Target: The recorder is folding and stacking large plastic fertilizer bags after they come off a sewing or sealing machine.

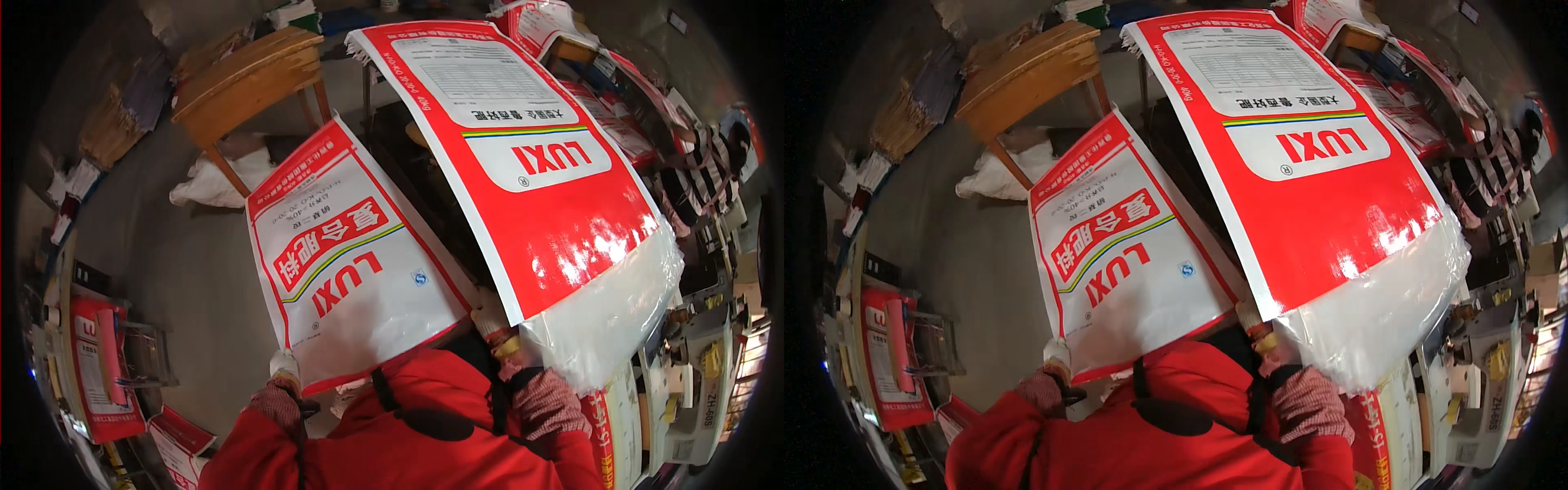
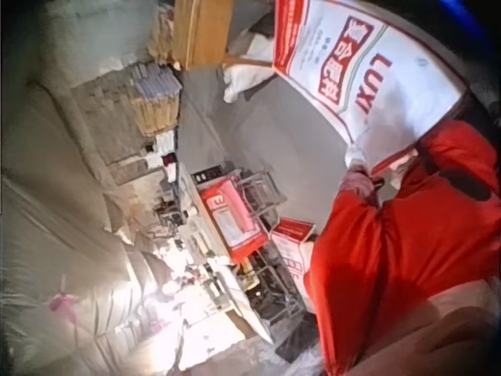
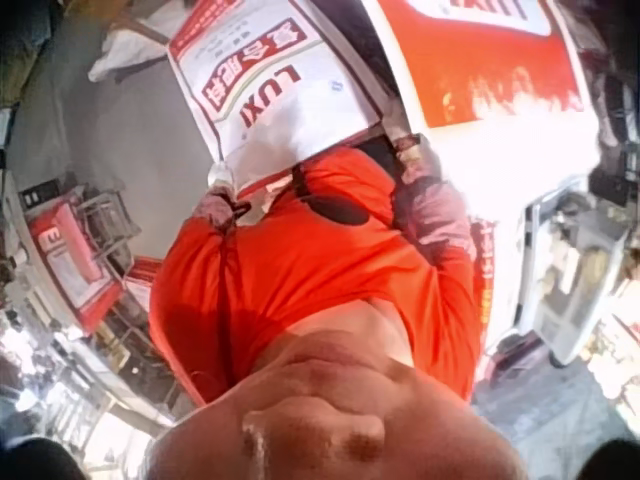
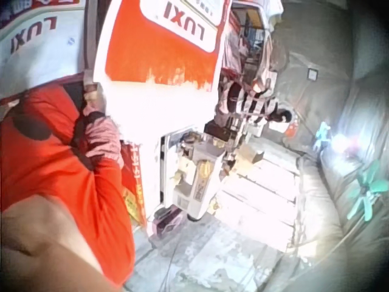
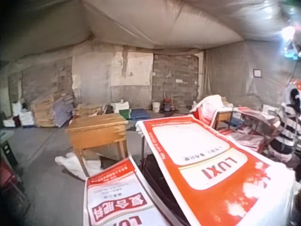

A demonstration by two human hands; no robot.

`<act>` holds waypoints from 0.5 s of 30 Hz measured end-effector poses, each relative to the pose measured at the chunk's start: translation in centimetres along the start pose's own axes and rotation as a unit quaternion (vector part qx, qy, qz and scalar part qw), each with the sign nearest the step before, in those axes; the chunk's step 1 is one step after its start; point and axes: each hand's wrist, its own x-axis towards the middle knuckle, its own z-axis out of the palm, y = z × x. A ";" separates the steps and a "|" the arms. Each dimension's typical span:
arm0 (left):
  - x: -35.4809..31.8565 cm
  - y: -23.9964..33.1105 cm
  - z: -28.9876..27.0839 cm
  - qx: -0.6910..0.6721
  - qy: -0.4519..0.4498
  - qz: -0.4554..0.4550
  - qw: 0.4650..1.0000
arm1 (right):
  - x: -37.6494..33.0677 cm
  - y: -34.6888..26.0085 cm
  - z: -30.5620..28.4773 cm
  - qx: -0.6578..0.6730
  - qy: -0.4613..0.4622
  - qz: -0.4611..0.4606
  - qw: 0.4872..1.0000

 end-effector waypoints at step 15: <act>2.1 9.8 1.0 0.008 0.010 0.106 0.994 | -7.9 0.4 -2.1 0.173 0.029 0.054 0.983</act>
